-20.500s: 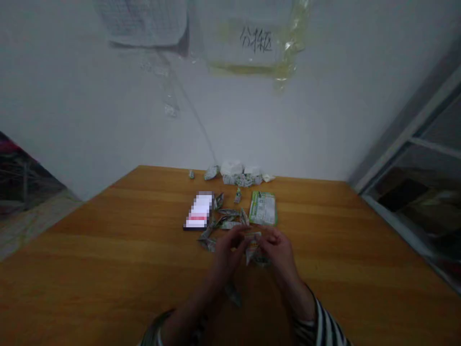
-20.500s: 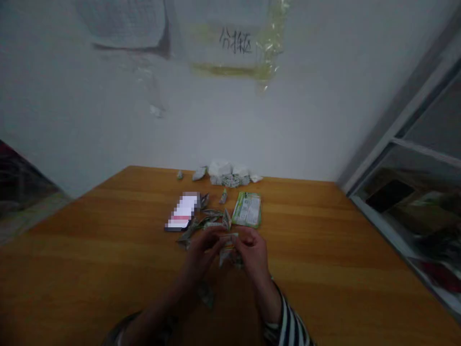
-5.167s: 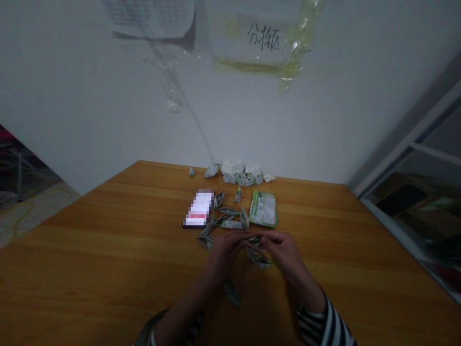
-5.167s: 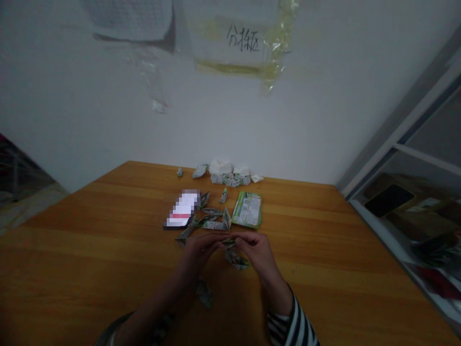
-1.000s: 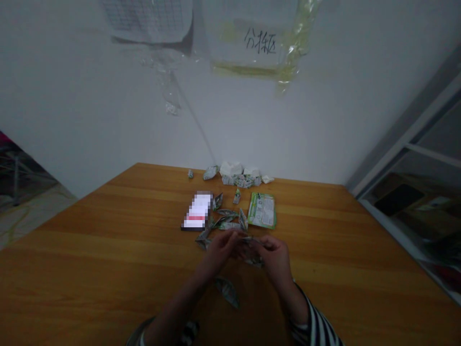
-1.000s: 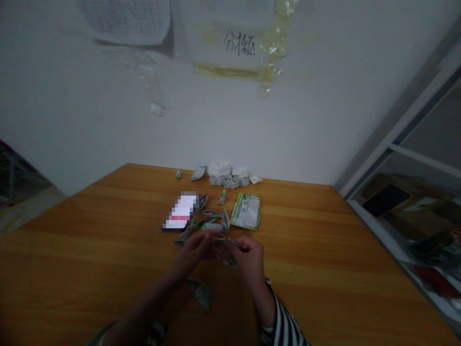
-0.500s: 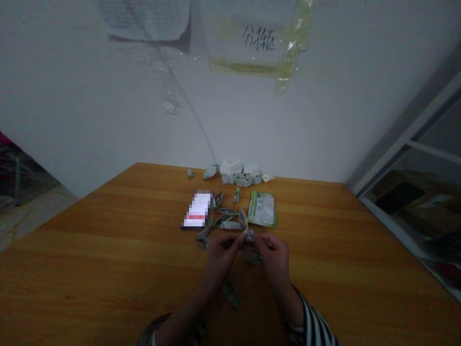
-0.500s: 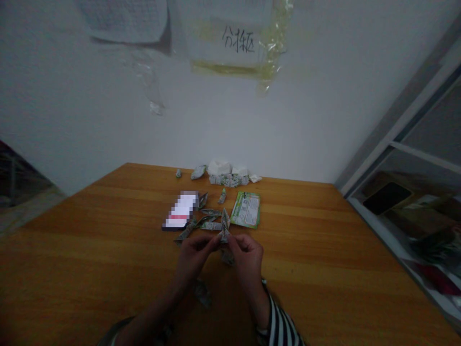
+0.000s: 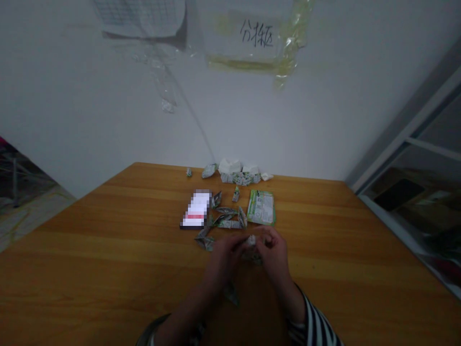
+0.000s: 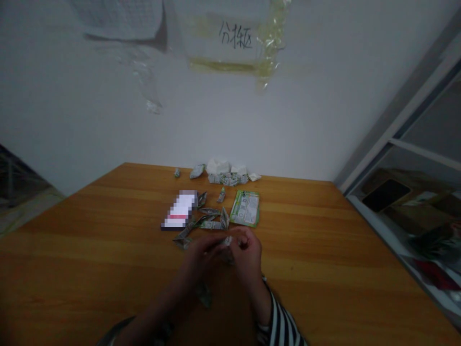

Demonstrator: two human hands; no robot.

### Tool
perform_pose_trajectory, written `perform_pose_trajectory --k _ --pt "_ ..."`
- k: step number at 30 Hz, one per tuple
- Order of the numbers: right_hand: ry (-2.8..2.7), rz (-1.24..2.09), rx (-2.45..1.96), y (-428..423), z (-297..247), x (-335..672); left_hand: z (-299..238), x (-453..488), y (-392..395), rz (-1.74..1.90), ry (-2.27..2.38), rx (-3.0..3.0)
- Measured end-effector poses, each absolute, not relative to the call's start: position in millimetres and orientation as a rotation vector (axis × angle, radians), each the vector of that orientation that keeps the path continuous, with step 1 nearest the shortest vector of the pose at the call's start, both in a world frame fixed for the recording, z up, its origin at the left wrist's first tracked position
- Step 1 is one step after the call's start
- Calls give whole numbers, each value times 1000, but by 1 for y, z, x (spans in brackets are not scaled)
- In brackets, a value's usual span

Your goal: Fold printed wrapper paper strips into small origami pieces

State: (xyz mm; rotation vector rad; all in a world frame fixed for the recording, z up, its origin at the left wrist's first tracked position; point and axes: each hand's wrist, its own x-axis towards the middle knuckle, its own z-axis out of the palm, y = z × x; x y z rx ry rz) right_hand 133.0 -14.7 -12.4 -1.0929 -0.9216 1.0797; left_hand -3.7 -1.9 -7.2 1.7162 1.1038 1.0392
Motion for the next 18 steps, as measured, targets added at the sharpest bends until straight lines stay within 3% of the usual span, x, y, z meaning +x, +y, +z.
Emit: perform_pose_trajectory --k 7,18 --pt "-1205 1155 -1127 -12 -7 143 -2 -4 -6 922 987 1859" --pt "-1841 544 -1371 -16 -7 152 -18 -2 -6 955 888 1668"
